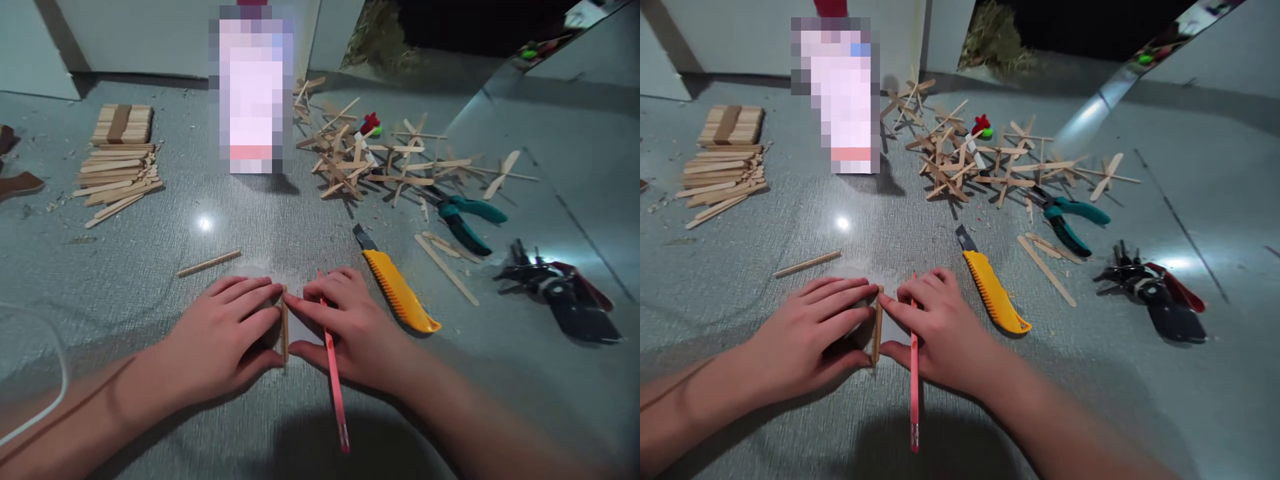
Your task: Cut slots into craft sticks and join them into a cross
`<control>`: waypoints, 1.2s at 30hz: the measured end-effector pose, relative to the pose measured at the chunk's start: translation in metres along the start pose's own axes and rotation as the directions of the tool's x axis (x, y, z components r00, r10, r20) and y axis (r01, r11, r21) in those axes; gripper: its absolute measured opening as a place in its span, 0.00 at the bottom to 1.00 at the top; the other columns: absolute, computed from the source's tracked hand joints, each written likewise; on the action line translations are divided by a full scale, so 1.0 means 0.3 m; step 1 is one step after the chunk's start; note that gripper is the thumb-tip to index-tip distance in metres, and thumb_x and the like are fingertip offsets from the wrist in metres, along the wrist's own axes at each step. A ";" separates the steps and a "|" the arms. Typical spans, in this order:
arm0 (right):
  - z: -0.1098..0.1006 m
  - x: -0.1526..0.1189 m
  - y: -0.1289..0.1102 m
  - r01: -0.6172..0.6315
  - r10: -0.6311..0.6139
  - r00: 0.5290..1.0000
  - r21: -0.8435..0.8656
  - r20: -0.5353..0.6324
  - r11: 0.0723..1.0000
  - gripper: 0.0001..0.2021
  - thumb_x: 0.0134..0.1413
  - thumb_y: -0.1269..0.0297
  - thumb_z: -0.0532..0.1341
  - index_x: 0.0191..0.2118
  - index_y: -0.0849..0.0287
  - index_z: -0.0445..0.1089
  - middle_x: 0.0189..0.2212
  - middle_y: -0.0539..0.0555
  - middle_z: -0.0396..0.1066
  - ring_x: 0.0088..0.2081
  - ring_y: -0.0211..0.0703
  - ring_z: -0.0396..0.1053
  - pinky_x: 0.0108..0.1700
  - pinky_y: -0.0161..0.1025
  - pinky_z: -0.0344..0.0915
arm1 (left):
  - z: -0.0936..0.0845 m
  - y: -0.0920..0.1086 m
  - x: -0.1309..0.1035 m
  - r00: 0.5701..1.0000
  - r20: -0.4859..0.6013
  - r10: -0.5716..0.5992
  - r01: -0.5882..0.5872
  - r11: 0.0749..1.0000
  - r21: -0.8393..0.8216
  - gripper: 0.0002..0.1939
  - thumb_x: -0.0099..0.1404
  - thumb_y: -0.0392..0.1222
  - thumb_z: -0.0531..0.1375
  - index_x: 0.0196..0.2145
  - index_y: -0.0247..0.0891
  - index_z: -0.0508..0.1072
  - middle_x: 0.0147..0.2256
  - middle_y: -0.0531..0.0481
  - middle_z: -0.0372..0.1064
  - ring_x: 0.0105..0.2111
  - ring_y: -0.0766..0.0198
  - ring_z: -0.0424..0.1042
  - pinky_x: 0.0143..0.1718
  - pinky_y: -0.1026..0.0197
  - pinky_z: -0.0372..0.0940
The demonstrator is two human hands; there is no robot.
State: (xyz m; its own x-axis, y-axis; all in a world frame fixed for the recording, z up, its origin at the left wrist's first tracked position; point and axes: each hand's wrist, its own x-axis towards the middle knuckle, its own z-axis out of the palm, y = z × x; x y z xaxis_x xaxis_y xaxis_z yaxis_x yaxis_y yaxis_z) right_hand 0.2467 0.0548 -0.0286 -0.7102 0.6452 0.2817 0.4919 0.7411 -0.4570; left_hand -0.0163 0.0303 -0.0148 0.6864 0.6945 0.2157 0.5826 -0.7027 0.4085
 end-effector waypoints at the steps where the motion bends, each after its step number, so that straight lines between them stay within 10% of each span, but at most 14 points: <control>1: -0.001 -0.001 -0.001 -0.002 0.002 1.000 -0.004 0.003 1.000 0.22 0.67 0.53 0.69 0.60 0.60 0.75 0.42 0.57 0.74 0.42 0.50 0.68 0.52 0.54 0.61 | 0.000 0.002 -0.001 1.000 -0.006 0.001 -0.001 1.000 0.001 0.19 0.75 0.53 0.65 0.54 0.37 0.75 0.62 0.37 0.75 0.63 0.44 0.75 0.64 0.38 0.70; 36: 0.002 -0.009 -0.031 -0.010 0.010 1.000 -0.030 -0.004 0.999 0.26 0.66 0.46 0.69 0.59 0.61 0.77 0.39 0.56 0.73 0.40 0.50 0.69 0.53 0.56 0.62 | -0.009 0.005 -0.004 0.998 -0.039 -0.043 0.046 0.993 0.106 0.27 0.77 0.59 0.61 0.59 0.32 0.73 0.63 0.34 0.75 0.63 0.42 0.74 0.63 0.38 0.72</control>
State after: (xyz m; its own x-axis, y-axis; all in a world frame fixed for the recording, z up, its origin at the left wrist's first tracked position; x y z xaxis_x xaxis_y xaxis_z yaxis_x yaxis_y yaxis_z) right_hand 0.2439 0.0460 -0.0256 -0.7033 0.6533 0.2801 0.5141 0.7397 -0.4343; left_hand -0.0174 0.0287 -0.0119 0.6435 0.7293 0.2324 0.6566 -0.6821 0.3221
